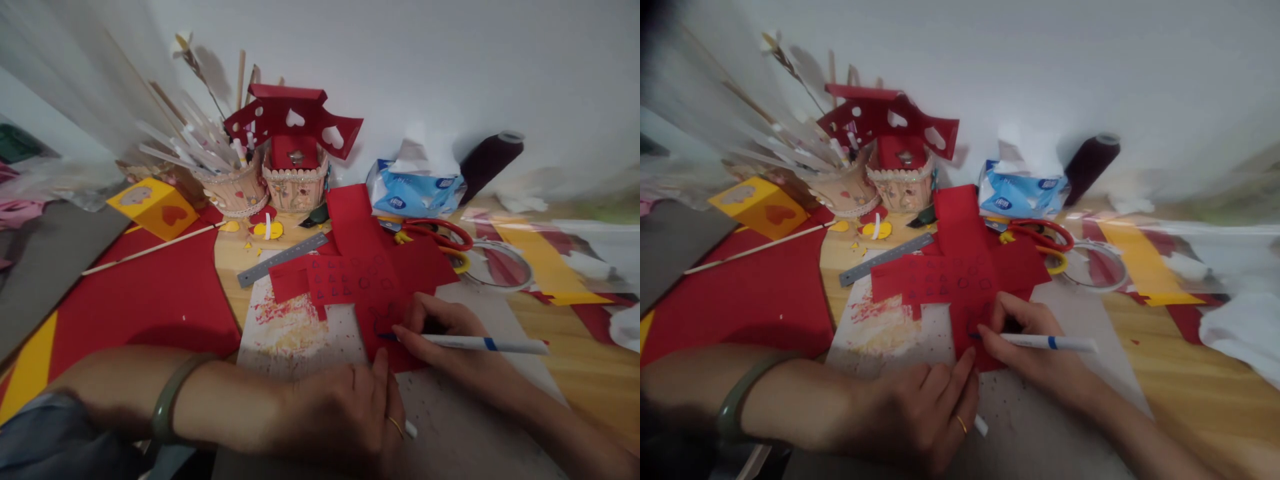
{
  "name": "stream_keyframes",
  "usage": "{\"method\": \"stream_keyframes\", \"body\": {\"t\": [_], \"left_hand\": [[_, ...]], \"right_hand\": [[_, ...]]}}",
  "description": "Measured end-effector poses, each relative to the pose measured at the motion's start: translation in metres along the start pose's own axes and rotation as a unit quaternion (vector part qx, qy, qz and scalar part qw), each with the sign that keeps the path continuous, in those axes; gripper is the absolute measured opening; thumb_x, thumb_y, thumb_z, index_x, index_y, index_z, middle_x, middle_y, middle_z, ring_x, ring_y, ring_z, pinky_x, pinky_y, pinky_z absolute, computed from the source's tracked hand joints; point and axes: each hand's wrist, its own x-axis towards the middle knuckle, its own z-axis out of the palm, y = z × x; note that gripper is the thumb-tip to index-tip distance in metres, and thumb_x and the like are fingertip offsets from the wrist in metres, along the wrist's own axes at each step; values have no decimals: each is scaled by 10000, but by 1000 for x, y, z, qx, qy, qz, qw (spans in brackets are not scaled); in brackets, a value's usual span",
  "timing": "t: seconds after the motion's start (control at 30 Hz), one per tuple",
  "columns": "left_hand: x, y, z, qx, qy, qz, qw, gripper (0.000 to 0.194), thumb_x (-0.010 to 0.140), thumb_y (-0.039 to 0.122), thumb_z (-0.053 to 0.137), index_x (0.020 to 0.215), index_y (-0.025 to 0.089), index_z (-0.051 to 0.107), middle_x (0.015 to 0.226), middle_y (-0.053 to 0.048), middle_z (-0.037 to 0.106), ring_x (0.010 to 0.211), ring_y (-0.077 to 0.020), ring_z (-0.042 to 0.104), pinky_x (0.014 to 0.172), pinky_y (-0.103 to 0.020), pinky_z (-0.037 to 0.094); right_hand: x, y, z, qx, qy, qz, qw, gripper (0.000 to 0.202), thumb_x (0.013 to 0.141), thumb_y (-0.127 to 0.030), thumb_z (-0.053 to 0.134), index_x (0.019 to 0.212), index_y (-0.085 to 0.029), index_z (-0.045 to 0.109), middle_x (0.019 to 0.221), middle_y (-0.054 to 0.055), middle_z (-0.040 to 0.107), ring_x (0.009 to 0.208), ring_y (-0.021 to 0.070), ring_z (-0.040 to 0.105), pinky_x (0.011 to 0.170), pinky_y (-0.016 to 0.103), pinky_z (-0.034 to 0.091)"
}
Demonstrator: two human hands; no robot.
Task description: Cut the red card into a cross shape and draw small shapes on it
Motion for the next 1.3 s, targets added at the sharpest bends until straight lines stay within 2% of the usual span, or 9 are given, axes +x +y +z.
{"method": "stream_keyframes", "body": {"t": [0.33,0.53,0.87,1.03,1.3], "left_hand": [[1,-4,-5,3,-18,5,1000,356,940,101,398,914,76,753,925,-198,768,471,-120,610,383,-201,344],[1,-5,-6,-17,-18,16,1000,326,925,98,437,922,99,763,915,-146,785,525,-109,625,424,-197,390],[1,-5,-4,-18,-11,22,1000,351,934,95,412,908,89,762,917,-181,777,474,-108,606,376,-191,356],[1,-4,-4,-18,-13,16,1000,367,941,95,396,903,89,761,909,-179,778,491,-116,629,385,-194,377],[2,-4,-5,-19,-14,18,1000,377,941,92,396,894,105,770,911,-157,783,478,-110,616,380,-193,366]], "right_hand": [[-2,2,-2,3,-10,-4,1000,299,831,-270,615,589,-228,445,530,-48,495,487,109,417,435,220,316],[-2,2,-1,-13,-7,-12,1000,289,840,-274,624,601,-224,469,552,-39,531,507,115,447,453,226,335],[-2,1,-1,4,-6,5,1000,304,794,-263,603,567,-232,403,514,-46,475,472,107,402,425,223,309],[0,0,-1,-13,-16,-4,1000,295,826,-285,602,583,-225,446,538,-36,513,496,113,433,447,226,332],[-1,0,-2,-11,-12,17,1000,300,786,-276,584,567,-236,382,511,-48,465,476,112,399,434,228,313]]}}
